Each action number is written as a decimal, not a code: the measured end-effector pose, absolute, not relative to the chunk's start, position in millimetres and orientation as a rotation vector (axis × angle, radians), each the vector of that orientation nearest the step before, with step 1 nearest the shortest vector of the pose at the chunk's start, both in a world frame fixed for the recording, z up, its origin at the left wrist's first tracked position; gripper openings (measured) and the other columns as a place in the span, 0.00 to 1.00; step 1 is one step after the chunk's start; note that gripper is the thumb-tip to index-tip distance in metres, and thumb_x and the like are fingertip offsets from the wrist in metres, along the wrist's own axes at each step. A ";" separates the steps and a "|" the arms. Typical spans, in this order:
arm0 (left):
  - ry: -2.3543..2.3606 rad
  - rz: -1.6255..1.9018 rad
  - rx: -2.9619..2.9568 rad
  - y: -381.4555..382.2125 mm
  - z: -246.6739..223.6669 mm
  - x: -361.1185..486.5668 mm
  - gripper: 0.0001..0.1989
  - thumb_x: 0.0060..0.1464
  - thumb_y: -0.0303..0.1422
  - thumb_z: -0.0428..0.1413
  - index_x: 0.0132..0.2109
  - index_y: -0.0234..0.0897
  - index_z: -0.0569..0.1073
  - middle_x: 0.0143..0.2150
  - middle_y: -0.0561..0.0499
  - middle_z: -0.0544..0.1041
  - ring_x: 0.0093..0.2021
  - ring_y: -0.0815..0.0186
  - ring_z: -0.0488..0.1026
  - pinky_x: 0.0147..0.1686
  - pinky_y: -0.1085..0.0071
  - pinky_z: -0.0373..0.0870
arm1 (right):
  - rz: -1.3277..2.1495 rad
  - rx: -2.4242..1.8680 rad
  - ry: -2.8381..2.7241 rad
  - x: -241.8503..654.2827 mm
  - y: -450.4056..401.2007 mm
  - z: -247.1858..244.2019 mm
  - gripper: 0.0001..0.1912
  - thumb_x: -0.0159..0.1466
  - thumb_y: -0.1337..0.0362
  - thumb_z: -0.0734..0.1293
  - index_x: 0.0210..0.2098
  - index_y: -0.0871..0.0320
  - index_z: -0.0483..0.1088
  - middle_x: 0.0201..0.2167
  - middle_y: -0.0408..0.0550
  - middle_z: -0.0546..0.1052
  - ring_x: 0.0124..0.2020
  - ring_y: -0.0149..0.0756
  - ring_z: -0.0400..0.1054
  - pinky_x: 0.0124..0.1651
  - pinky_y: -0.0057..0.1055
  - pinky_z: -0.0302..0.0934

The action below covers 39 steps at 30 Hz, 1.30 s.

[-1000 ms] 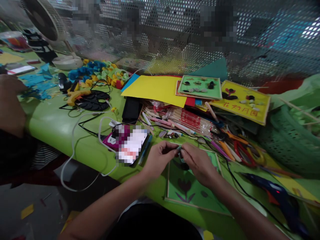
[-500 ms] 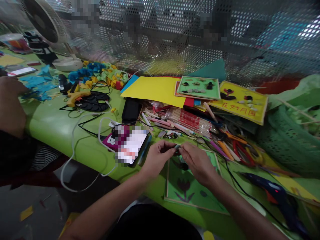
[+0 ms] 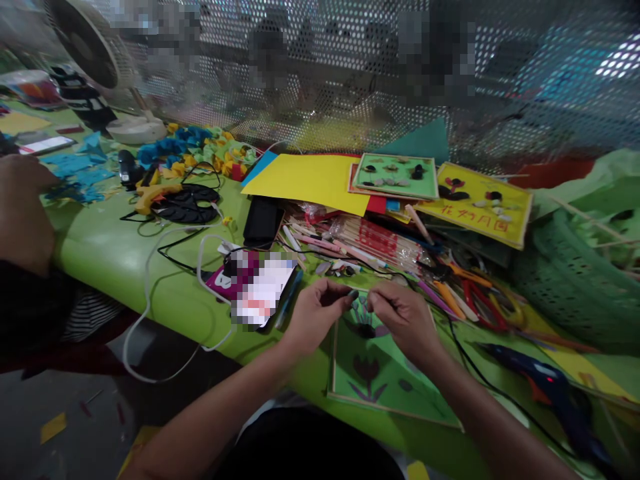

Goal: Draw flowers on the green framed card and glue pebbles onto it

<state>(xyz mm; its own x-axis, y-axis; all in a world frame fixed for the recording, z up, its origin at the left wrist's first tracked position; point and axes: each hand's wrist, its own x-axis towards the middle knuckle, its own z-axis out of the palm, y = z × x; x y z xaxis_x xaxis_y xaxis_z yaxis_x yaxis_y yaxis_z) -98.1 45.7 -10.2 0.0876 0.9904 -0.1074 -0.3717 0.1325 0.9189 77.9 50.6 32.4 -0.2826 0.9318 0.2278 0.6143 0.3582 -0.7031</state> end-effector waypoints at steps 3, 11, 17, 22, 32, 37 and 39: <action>0.914 1.241 0.789 46.8 -7.6 -100.5 0.18 0.43 0.39 0.74 0.36 0.34 0.79 0.31 0.52 0.79 0.32 0.70 0.74 0.37 0.72 0.70 | 0.759 -1.275 -1.956 78.3 41.0 42.0 0.18 0.71 0.63 0.58 0.24 0.55 0.64 0.22 0.41 0.67 0.25 0.33 0.62 0.30 0.30 0.54; 0.858 1.309 0.609 50.7 -9.6 -104.5 0.19 0.43 0.38 0.74 0.39 0.34 0.78 0.36 0.51 0.81 0.36 0.66 0.80 0.42 0.67 0.75 | 1.041 -0.598 -2.667 45.5 -14.0 55.6 0.19 0.69 0.73 0.62 0.53 0.48 0.74 0.51 0.44 0.80 0.47 0.36 0.75 0.48 0.33 0.62; 0.864 1.344 0.564 51.1 -6.7 -103.2 0.20 0.39 0.37 0.75 0.37 0.35 0.77 0.32 0.53 0.80 0.32 0.69 0.78 0.39 0.70 0.74 | 0.688 -1.254 -2.408 71.0 30.1 43.2 0.09 0.69 0.69 0.65 0.42 0.54 0.78 0.40 0.48 0.83 0.41 0.41 0.76 0.45 0.35 0.63; 0.826 1.363 0.547 49.9 -6.0 -103.5 0.16 0.42 0.34 0.73 0.38 0.36 0.80 0.37 0.53 0.81 0.35 0.69 0.79 0.40 0.70 0.75 | 0.475 -1.420 -2.542 76.6 51.4 19.1 0.08 0.66 0.72 0.67 0.37 0.59 0.79 0.37 0.51 0.81 0.41 0.45 0.75 0.42 0.36 0.61; 0.788 1.326 0.516 49.7 -8.2 -104.5 0.15 0.44 0.32 0.72 0.42 0.38 0.85 0.41 0.49 0.84 0.36 0.69 0.79 0.46 0.68 0.74 | 0.152 -1.437 -2.674 63.9 51.4 5.4 0.08 0.67 0.69 0.65 0.38 0.62 0.77 0.36 0.56 0.79 0.35 0.43 0.71 0.38 0.36 0.58; 0.771 1.317 0.515 51.6 -12.6 -105.2 0.15 0.46 0.31 0.72 0.44 0.39 0.85 0.43 0.49 0.84 0.39 0.68 0.80 0.48 0.69 0.74 | 0.382 -1.428 -2.393 75.7 40.8 27.4 0.05 0.69 0.67 0.64 0.37 0.58 0.72 0.35 0.50 0.78 0.34 0.40 0.72 0.37 0.33 0.60; 0.764 1.311 0.517 53.0 -13.9 -105.8 0.16 0.45 0.30 0.72 0.44 0.39 0.85 0.42 0.49 0.84 0.40 0.68 0.80 0.48 0.69 0.73 | 0.607 -1.349 -2.284 72.9 22.7 38.9 0.04 0.68 0.66 0.64 0.39 0.55 0.71 0.33 0.46 0.79 0.32 0.36 0.72 0.35 0.30 0.60</action>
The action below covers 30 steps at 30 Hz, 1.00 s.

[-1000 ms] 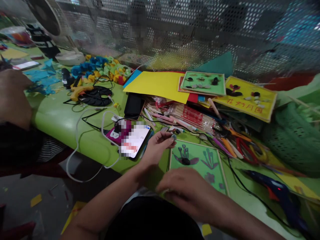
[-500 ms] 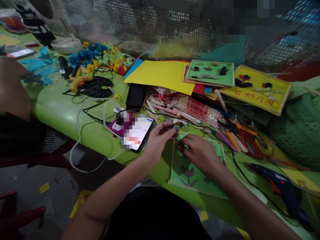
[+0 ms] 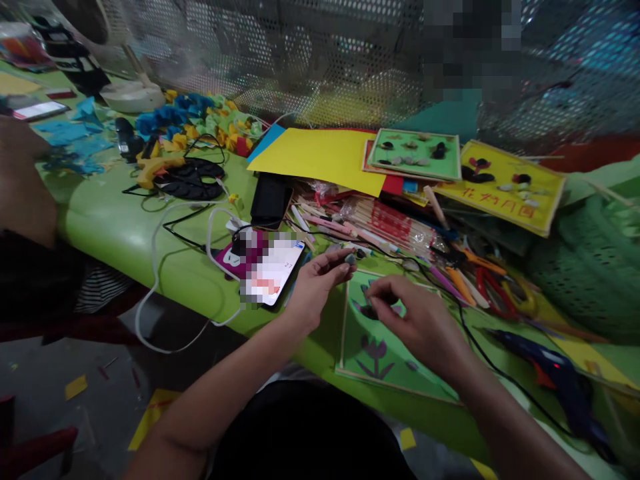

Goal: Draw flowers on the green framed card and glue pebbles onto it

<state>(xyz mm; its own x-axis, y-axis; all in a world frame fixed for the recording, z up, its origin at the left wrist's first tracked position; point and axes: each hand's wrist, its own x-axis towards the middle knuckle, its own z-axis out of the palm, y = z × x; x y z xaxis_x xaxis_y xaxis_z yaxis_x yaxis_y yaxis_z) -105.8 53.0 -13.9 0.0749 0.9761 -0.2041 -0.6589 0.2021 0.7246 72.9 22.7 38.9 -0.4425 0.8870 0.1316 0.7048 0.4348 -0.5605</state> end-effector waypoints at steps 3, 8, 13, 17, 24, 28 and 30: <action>0.770 1.307 0.527 53.8 -13.9 -106.6 0.17 0.44 0.31 0.73 0.44 0.38 0.85 0.42 0.48 0.84 0.40 0.67 0.80 0.48 0.69 0.73 | 0.886 -1.167 -2.301 57.1 -14.1 52.4 0.06 0.66 0.71 0.64 0.36 0.54 0.71 0.32 0.43 0.79 0.33 0.34 0.73 0.36 0.28 0.62; 0.876 1.280 0.594 49.8 -8.2 -107.7 0.18 0.46 0.31 0.72 0.46 0.38 0.84 0.46 0.47 0.84 0.41 0.69 0.80 0.46 0.73 0.74 | 1.139 -0.624 -2.645 43.5 -44.9 68.8 0.24 0.67 0.76 0.62 0.59 0.51 0.70 0.64 0.47 0.75 0.58 0.36 0.72 0.61 0.33 0.61; 0.912 1.267 0.557 57.3 -10.5 -106.9 0.21 0.42 0.30 0.74 0.46 0.36 0.84 0.43 0.48 0.85 0.40 0.70 0.81 0.46 0.76 0.76 | 0.795 -1.298 -2.069 113.6 -47.8 71.5 0.11 0.72 0.66 0.64 0.45 0.51 0.79 0.33 0.42 0.84 0.36 0.33 0.78 0.46 0.30 0.68; 0.882 1.252 0.586 55.6 -9.2 -104.4 0.20 0.42 0.31 0.75 0.45 0.37 0.84 0.40 0.49 0.85 0.37 0.70 0.80 0.43 0.76 0.77 | 0.331 -1.786 -1.649 206.9 -74.7 52.1 0.09 0.70 0.58 0.66 0.44 0.53 0.78 0.40 0.48 0.82 0.39 0.40 0.78 0.45 0.36 0.70; 0.899 1.222 0.622 53.6 -8.9 -102.5 0.19 0.41 0.32 0.75 0.43 0.36 0.84 0.39 0.49 0.84 0.37 0.69 0.81 0.44 0.74 0.77 | 0.187 -2.334 -1.303 317.5 -93.6 2.7 0.22 0.60 0.45 0.70 0.43 0.57 0.74 0.38 0.58 0.80 0.36 0.49 0.75 0.40 0.46 0.69; 0.878 1.198 0.646 53.5 -12.3 -102.8 0.19 0.43 0.31 0.75 0.45 0.37 0.84 0.40 0.49 0.84 0.38 0.70 0.81 0.44 0.74 0.76 | 0.552 -2.242 -1.127 330.5 -87.2 -11.8 0.22 0.56 0.51 0.75 0.45 0.53 0.70 0.38 0.58 0.80 0.38 0.47 0.76 0.43 0.41 0.69; 0.889 1.186 0.649 53.1 -12.8 -103.2 0.19 0.43 0.31 0.75 0.44 0.37 0.84 0.40 0.49 0.85 0.38 0.69 0.81 0.44 0.74 0.76 | 0.595 -2.142 -1.031 334.0 -82.9 -17.8 0.26 0.48 0.54 0.78 0.42 0.52 0.69 0.35 0.53 0.80 0.38 0.47 0.76 0.43 0.40 0.70</action>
<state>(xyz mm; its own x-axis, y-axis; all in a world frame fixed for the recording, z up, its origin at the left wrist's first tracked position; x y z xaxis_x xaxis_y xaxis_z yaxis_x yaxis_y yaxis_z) -103.2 53.1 -12.8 0.1213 0.9630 -0.2407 -0.5012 0.2687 0.8225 334.0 -82.9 -17.8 0.5823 0.8058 -0.1080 0.4961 -0.4574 -0.7380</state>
